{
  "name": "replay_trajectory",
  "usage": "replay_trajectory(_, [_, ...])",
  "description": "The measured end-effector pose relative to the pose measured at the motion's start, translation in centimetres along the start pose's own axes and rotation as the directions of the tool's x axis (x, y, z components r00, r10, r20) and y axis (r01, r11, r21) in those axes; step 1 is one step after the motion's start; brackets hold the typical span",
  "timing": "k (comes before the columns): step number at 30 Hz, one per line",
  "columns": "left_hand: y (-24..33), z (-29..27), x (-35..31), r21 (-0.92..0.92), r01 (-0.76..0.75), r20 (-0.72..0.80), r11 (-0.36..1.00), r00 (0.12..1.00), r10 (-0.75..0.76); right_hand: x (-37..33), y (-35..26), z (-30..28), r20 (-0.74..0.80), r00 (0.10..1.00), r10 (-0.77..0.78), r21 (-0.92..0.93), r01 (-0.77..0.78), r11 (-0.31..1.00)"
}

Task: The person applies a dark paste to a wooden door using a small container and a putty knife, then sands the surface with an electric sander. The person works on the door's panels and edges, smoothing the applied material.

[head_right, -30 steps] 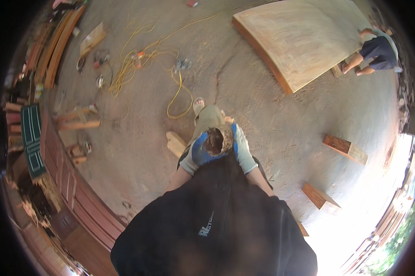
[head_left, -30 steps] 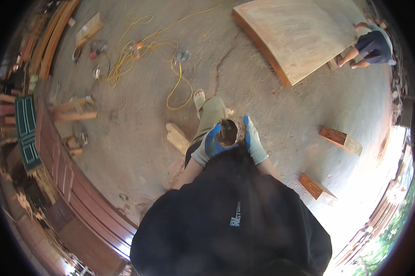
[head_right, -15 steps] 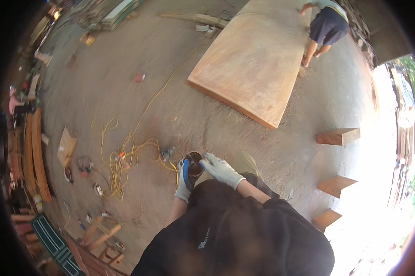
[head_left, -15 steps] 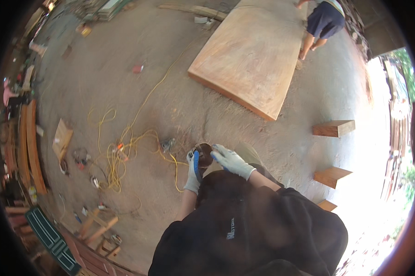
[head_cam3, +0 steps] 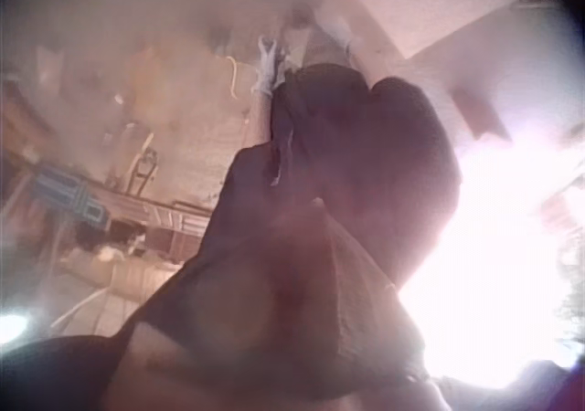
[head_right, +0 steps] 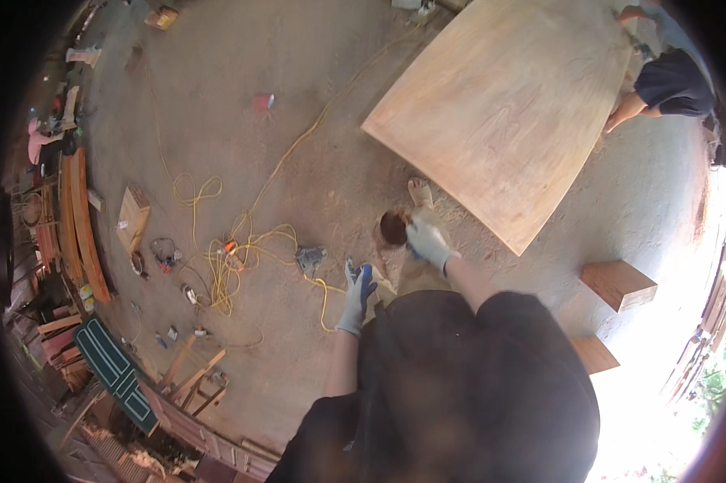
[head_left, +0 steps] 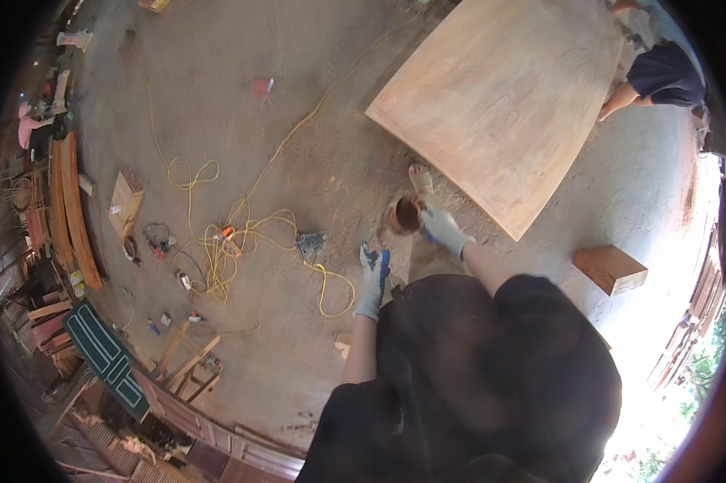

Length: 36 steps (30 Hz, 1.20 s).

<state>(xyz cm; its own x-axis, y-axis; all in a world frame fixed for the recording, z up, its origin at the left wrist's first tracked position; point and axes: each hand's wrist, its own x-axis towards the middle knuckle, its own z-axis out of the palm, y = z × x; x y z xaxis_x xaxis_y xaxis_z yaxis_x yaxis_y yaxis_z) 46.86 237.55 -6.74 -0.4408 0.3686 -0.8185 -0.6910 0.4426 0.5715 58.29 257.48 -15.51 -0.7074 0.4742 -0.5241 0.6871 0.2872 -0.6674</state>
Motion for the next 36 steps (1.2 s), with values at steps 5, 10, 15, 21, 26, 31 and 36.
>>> replay_trajectory(5, [-5.9, 3.2, 2.0, 0.001, 0.067, -0.192, 0.998, 0.979, -0.065, 14.6, 12.1, 0.6, -0.17, 0.902, 0.396, 0.221, -0.357, 0.908])
replay_trajectory(10, [-11.8, 3.9, 2.1, -0.181, 0.273, -0.324, 0.945, 0.891, -0.319, 27.3, 17.2, 1.2, -0.031, 0.663, 0.748, 0.769, -0.462, 0.442])
replay_trajectory(15, [-11.4, 7.1, 3.8, -0.408, 0.366, -0.3, 0.836, 0.812, -0.501, 35.5, 21.8, 2.4, 0.114, 0.546, 0.83, 0.985, -0.169, -0.024])
replay_trajectory(21, [-13.3, 8.9, 3.7, -0.655, 0.321, -0.204, 0.684, 0.797, -0.569, 36.0, 23.2, 3.8, 0.164, 0.519, 0.839, 0.985, -0.139, -0.106])
replay_trajectory(26, [-16.7, 8.5, 2.5, -0.73, 0.308, -0.158, 0.61, 0.793, -0.589, 32.3, 21.3, 6.9, 0.183, 0.63, 0.755, 0.939, -0.34, 0.056])
replay_trajectory(31, [-17.3, 4.6, 0.1, -0.758, 0.149, -0.225, 0.634, 0.853, -0.47, 28.0, 19.1, 9.1, 0.302, 0.813, 0.497, 0.72, -0.537, 0.44])
replay_trajectory(36, [-23.3, 0.2, -1.9, -0.839, -0.129, -0.377, 0.529, 0.839, -0.393, 23.5, 2.6, 15.7, 0.357, 0.817, 0.452, 0.291, -0.558, 0.778])
